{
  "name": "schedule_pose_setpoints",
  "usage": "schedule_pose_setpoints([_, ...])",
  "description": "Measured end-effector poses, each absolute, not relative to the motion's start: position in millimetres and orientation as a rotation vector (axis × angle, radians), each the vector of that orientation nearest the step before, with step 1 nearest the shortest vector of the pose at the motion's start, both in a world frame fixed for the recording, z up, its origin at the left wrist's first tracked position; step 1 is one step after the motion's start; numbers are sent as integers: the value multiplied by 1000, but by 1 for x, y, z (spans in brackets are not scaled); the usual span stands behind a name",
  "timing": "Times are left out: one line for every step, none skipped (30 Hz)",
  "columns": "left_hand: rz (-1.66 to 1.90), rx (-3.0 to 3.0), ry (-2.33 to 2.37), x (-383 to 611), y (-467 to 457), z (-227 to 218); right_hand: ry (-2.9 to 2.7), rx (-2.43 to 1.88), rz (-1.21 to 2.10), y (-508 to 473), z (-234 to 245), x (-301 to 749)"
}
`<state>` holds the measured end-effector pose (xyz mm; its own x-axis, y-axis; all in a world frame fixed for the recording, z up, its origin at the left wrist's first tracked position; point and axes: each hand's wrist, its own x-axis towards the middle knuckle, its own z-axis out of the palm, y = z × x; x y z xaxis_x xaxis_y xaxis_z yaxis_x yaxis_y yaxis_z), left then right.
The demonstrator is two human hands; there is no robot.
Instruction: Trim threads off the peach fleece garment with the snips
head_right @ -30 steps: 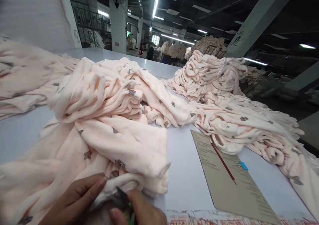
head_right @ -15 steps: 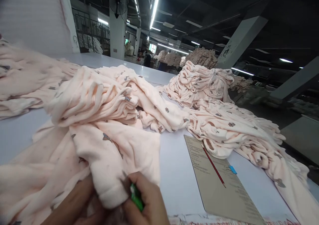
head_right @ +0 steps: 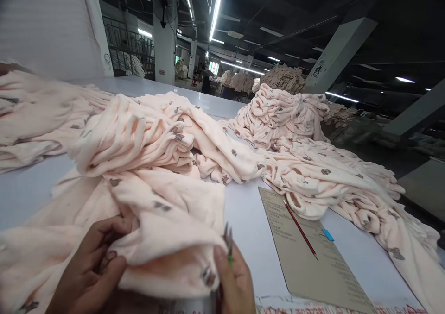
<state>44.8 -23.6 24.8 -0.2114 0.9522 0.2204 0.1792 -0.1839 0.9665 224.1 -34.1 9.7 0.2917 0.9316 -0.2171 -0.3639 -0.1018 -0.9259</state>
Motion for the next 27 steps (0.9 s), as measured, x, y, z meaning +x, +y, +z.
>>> schedule_pose_setpoints([1440,1437,1431,41,-23,23,-574,-1160,1266,-30,10,228])
schedule_pose_setpoints([1409,1498,1436,38,-23,21,-552,-1148,1293,-28,9,232])
schedule_pose_setpoints([1380,1538,1415,35,-23,20,-564,-1165,1300,-25,7,234])
schedule_pose_setpoints([1362,1559,1375,32,-22,18,-604,-1206,1280,-25,5,235])
schedule_pose_setpoints([1357,1572,1326,30,-22,17,-659,-1259,1232,-25,2,236])
schedule_pose_setpoints([1359,1582,1272,29,-21,17,-719,-1317,1161,-26,1,236])
schedule_pose_setpoints([1359,1590,1221,28,-20,16,-773,-1377,1070,-29,1,235])
schedule_pose_setpoints([1355,1598,1181,28,-20,15,-828,-1425,963,-32,2,234])
schedule_pose_setpoints([1356,1610,1154,29,-20,14,-888,-1451,844,-35,4,232])
schedule_pose_setpoints([1362,1617,1135,31,-21,14,-964,-1451,728,-38,8,229])
schedule_pose_setpoints([1369,1612,1128,32,-21,13,-1060,-1426,629,-40,11,227])
schedule_pose_setpoints([1376,1586,1141,34,-22,13,-1169,-1382,551,-41,14,223])
schedule_pose_setpoints([1376,1545,1169,35,-23,13,-1276,-1326,502,-41,16,220])
schedule_pose_setpoints([1359,1495,1202,36,-23,13,-1370,-1267,487,-39,16,216])
schedule_pose_setpoints([1320,1443,1224,36,-23,13,-1449,-1214,509,-35,16,213])
schedule_pose_setpoints([1264,1397,1227,36,-21,14,-1508,-1177,557,-31,14,210])
schedule_pose_setpoints([1180,1360,1196,34,-19,15,-1543,-1160,624,-26,13,208])
schedule_pose_setpoints([1081,1309,1130,33,-16,17,-1551,-1164,706,-21,11,207])
schedule_pose_setpoints([982,1228,1041,31,-13,19,-1534,-1192,793,-16,9,206])
schedule_pose_setpoints([901,1116,947,29,-10,20,-1499,-1236,876,-12,8,205])
schedule_pose_setpoints([849,984,856,28,-8,22,-1451,-1288,940,-10,7,204])
schedule_pose_setpoints([827,853,779,28,-6,22,-1410,-1331,967,-8,6,204])
schedule_pose_setpoints([832,736,723,28,-5,23,-1393,-1358,947,-8,6,204])
schedule_pose_setpoints([853,646,690,28,-4,22,-1398,-1372,883,-9,6,203])
schedule_pose_setpoints([871,589,675,29,-4,22,-1416,-1379,794,-12,7,203])
schedule_pose_setpoints([885,549,676,29,-4,22,-1441,-1382,695,-16,7,202])
schedule_pose_setpoints([891,520,686,30,-5,22,-1473,-1380,609,-20,7,202])
